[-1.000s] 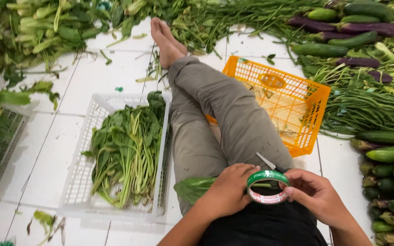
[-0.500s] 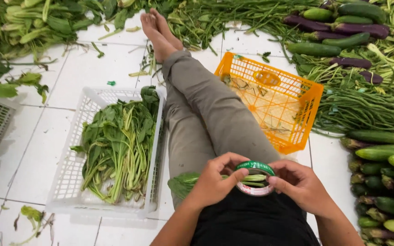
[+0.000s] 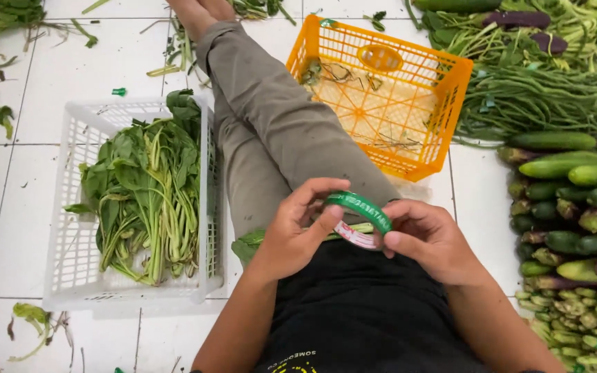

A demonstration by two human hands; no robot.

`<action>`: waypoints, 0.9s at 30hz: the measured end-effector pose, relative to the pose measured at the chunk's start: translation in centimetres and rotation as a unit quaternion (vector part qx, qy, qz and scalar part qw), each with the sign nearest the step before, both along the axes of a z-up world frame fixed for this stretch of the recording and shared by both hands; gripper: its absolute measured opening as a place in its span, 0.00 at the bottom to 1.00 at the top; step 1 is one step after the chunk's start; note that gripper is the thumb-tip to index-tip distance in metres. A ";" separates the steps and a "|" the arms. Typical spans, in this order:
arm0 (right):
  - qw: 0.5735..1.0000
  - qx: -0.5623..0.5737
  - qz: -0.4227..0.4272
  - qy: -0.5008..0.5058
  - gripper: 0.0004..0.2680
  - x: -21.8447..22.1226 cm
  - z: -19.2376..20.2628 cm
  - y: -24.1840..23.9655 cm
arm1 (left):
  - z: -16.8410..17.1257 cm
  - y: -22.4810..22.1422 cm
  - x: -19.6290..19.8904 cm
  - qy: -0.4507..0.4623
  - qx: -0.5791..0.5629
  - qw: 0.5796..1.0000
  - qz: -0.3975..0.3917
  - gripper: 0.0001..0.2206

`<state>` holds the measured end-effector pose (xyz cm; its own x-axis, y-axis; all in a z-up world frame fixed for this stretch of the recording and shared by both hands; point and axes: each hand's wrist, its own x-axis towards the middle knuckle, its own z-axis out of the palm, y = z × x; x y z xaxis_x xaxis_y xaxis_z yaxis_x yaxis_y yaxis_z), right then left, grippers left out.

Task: Bundling leafy green vegetables using green adhesive tape and scissors while sitting on the floor.

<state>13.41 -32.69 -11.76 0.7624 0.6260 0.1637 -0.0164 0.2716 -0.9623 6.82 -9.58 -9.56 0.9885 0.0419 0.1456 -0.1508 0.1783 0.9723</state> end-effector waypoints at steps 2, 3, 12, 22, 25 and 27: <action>1.000 0.001 0.006 -0.009 0.09 -0.4 0.9 0.8 | 0.5 0.0 -0.3 -0.014 0.009 1.000 -0.003 0.17; 1.000 0.004 0.005 -0.021 0.09 -0.6 1.4 1.2 | 0.9 -0.1 -0.3 -0.041 0.038 0.998 -0.008 0.21; 0.997 -0.029 -0.002 -0.069 0.08 -1.4 2.8 2.2 | 2.0 -0.1 -0.5 -0.116 0.094 0.989 0.013 0.20; 0.988 -0.154 0.009 0.010 0.06 -1.7 2.5 0.7 | 4.8 1.0 -1.7 -0.098 0.237 0.966 -0.033 0.10; 0.991 -0.124 0.038 0.026 0.06 -1.6 2.2 0.5 | 5.3 1.5 -2.0 -0.095 0.278 0.955 -0.035 0.11; 0.991 -0.121 0.042 0.031 0.06 -1.6 2.1 0.5 | 5.1 1.6 -2.2 -0.105 0.291 0.951 -0.026 0.11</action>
